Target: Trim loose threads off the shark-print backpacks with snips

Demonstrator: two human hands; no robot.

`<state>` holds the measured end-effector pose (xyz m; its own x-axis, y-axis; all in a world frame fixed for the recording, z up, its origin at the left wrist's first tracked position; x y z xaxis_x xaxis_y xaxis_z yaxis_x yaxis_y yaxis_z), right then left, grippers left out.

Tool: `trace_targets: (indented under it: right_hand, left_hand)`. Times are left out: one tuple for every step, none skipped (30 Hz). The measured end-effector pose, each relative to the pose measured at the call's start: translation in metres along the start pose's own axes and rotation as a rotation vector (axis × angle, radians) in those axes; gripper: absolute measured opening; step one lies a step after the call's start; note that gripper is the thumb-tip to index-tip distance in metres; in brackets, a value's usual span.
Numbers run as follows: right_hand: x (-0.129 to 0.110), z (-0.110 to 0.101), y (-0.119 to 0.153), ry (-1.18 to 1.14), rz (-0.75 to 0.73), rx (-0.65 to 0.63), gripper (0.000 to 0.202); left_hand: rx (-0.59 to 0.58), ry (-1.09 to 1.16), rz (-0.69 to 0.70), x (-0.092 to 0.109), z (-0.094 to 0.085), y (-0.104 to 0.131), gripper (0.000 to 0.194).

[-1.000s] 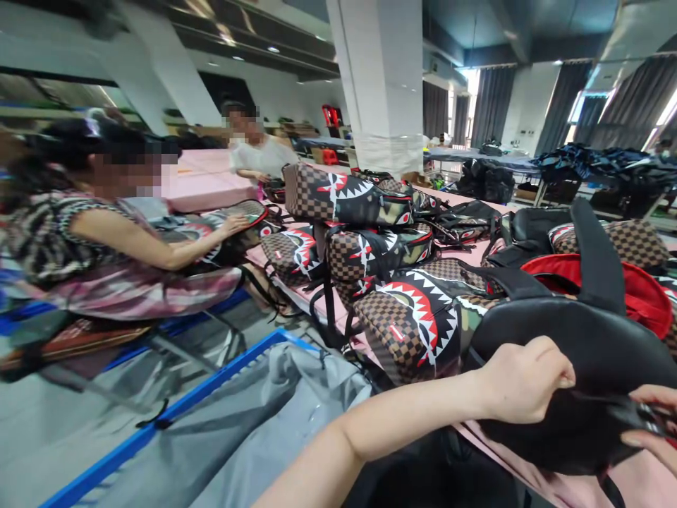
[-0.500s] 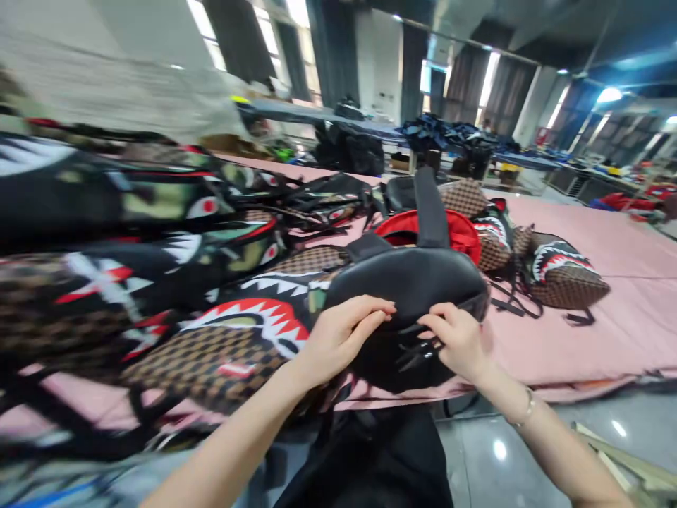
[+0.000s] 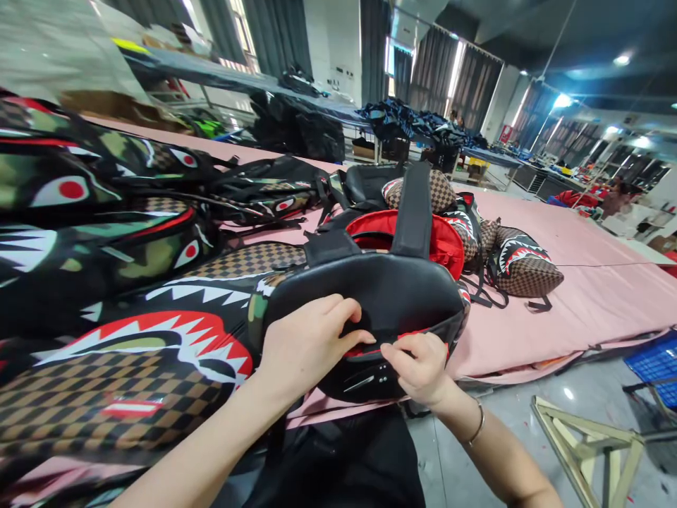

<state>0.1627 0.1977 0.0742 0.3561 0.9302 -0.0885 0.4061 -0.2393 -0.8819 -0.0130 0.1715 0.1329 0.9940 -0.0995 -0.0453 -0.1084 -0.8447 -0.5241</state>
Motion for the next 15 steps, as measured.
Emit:
trace_targets:
  right_hand:
    - [0.000, 0.000, 0.000, 0.006, 0.005, -0.003, 0.020]
    - [0.001, 0.000, -0.001, 0.013, 0.008, -0.008, 0.021]
    - [0.001, -0.001, -0.001, 0.021, 0.012, -0.020, 0.023]
    - [0.000, -0.002, -0.002, 0.027, 0.014, -0.037, 0.025]
    - [-0.001, -0.003, -0.002, 0.032, 0.013, -0.057, 0.027]
    - [-0.003, -0.004, -0.002, 0.036, 0.007, -0.079, 0.028]
    - [-0.006, -0.005, -0.002, 0.040, -0.007, -0.098, 0.027]
    - [-0.011, -0.006, -0.001, 0.047, -0.026, -0.112, 0.025]
    - [-0.016, -0.006, -0.001, 0.055, -0.043, -0.121, 0.022]
    - [-0.021, -0.006, 0.000, 0.064, -0.050, -0.120, 0.020]
    - [-0.026, -0.006, 0.001, 0.074, -0.042, -0.108, 0.018]
    - [-0.030, -0.006, 0.001, 0.081, -0.022, -0.087, 0.018]
    - [-0.033, -0.006, 0.002, 0.086, 0.006, -0.059, 0.018]
    - [-0.035, -0.006, 0.002, 0.087, 0.034, -0.036, 0.020]
    - [-0.035, -0.006, 0.003, 0.083, 0.056, -0.020, 0.021]
  left_hand:
    - [-0.038, -0.063, -0.004, 0.003, -0.003, -0.003, 0.021]
    - [-0.067, -0.107, -0.009, 0.007, -0.005, -0.007, 0.021]
    - [-0.092, -0.133, -0.017, 0.010, -0.006, -0.010, 0.020]
    - [-0.116, -0.143, -0.027, 0.012, -0.006, -0.014, 0.020]
    - [-0.140, -0.141, -0.038, 0.013, -0.006, -0.017, 0.021]
    - [-0.157, -0.137, -0.047, 0.014, -0.005, -0.021, 0.021]
    - [-0.166, -0.139, -0.056, 0.014, -0.002, -0.025, 0.020]
    - [-0.164, -0.152, -0.067, 0.014, 0.000, -0.028, 0.018]
    - [-0.154, -0.172, -0.078, 0.013, 0.003, -0.032, 0.015]
    - [-0.142, -0.193, -0.085, 0.011, 0.006, -0.035, 0.015]
    - [-0.131, -0.210, -0.085, 0.010, 0.009, -0.038, 0.017]
    - [-0.126, -0.215, -0.075, 0.008, 0.011, -0.041, 0.018]
    - [-0.123, -0.209, -0.059, 0.007, 0.013, -0.043, 0.017]
    - [-0.119, -0.192, -0.040, 0.006, 0.013, -0.044, 0.014]
    - [-0.113, -0.171, -0.028, 0.004, 0.014, -0.045, 0.011]
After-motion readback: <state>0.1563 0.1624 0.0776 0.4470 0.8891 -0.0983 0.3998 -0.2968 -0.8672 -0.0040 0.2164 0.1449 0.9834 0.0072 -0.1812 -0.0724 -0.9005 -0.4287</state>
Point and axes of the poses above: each hand's wrist, its own y-axis away from the middle knuckle, its own z-axis out of the palm, x = y × z, the point moved 1 cm from there along -y, towards the middle knuckle, and after that the axes turned 12 degrees about -y, right-handed, at the moved point
